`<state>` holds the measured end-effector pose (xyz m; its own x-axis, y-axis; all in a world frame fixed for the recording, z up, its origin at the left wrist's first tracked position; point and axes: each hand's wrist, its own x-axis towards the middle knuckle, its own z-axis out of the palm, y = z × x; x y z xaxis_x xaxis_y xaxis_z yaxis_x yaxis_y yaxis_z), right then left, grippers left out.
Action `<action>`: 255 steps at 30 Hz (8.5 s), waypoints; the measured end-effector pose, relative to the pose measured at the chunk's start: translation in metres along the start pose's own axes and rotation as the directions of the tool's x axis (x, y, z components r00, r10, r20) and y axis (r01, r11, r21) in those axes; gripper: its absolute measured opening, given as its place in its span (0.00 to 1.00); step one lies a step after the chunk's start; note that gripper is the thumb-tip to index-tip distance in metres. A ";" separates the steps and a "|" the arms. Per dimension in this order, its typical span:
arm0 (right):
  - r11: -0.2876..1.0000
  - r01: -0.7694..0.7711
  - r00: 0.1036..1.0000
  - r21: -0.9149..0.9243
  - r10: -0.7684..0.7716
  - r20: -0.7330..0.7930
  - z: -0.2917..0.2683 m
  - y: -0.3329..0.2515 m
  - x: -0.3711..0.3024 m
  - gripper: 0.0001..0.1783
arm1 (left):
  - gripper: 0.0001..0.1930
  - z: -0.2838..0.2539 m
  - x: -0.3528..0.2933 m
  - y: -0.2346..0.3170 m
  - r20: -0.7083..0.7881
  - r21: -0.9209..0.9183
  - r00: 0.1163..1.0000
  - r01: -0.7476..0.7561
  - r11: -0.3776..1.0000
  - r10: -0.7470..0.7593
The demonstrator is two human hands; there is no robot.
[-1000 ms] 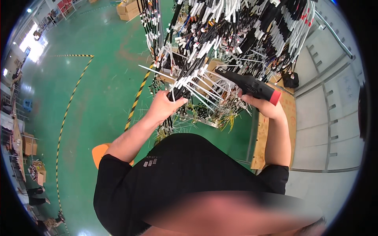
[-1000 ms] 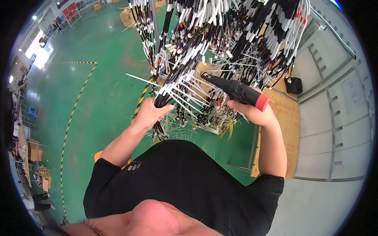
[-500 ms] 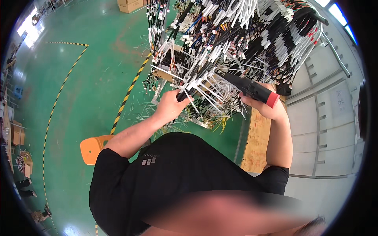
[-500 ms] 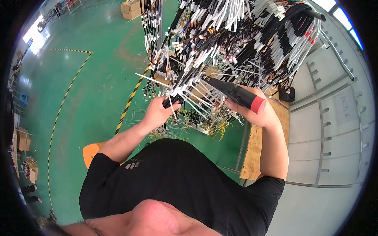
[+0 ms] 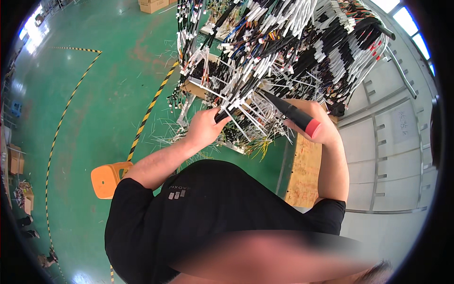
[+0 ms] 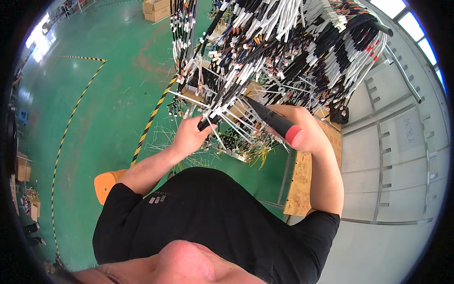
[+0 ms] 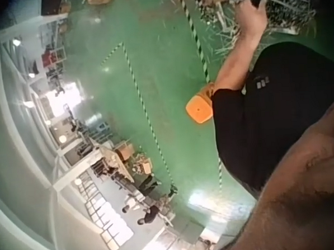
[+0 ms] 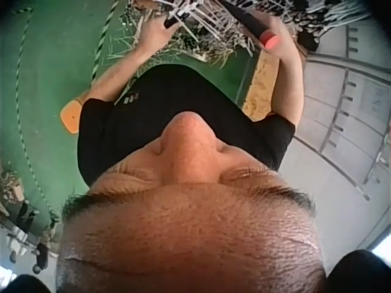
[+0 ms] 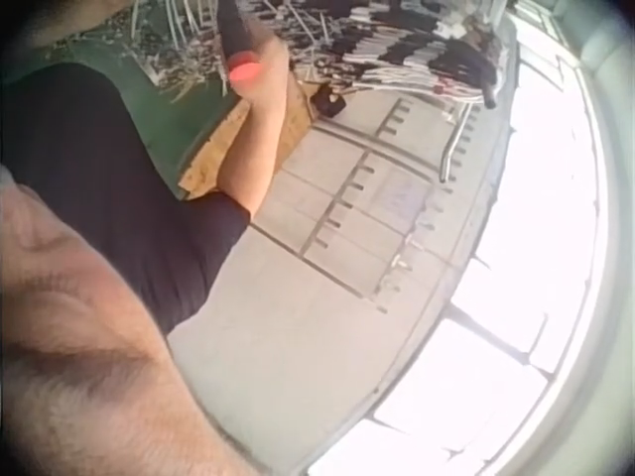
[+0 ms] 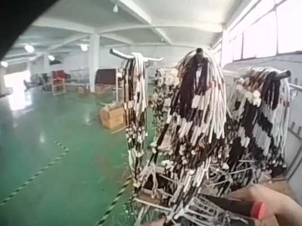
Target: Bundling wires on a large cable harness and trimming the cable ties using a specialized tool.
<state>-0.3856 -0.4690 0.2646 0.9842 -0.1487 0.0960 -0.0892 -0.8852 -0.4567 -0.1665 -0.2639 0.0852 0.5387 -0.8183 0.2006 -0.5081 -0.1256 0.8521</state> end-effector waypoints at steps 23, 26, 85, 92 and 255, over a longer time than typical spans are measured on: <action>1.000 -0.014 0.876 -0.011 0.007 -0.483 0.110 0.052 -0.051 0.20 | 0.09 -0.019 0.008 -0.030 0.236 -0.695 0.961 0.269 0.667 -0.143; 0.987 -0.072 0.829 0.144 0.139 -0.542 0.128 0.062 -0.059 0.21 | 0.06 -0.025 0.009 -0.017 0.283 -0.724 0.938 0.345 0.597 -0.199; 0.254 0.407 0.898 0.878 0.067 -0.436 0.238 0.135 0.078 0.35 | 0.17 -0.079 0.010 0.035 0.519 -0.760 0.853 0.486 0.431 -0.046; 0.328 0.442 0.878 0.835 0.032 -0.477 0.235 0.130 0.074 0.36 | 0.13 -0.079 0.010 0.035 0.508 -0.769 0.860 0.475 0.428 -0.043; 0.926 0.008 0.943 0.378 0.119 -0.311 0.108 0.046 -0.040 0.23 | 0.13 -0.021 0.029 -0.008 0.338 -0.430 0.924 0.322 0.844 -0.180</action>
<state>-0.4121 -0.4559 0.1442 0.8698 -0.3826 0.3116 -0.0168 -0.6540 -0.7563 -0.1330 -0.2746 0.0945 0.3625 -0.9227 -0.1315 0.0334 -0.1282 0.9912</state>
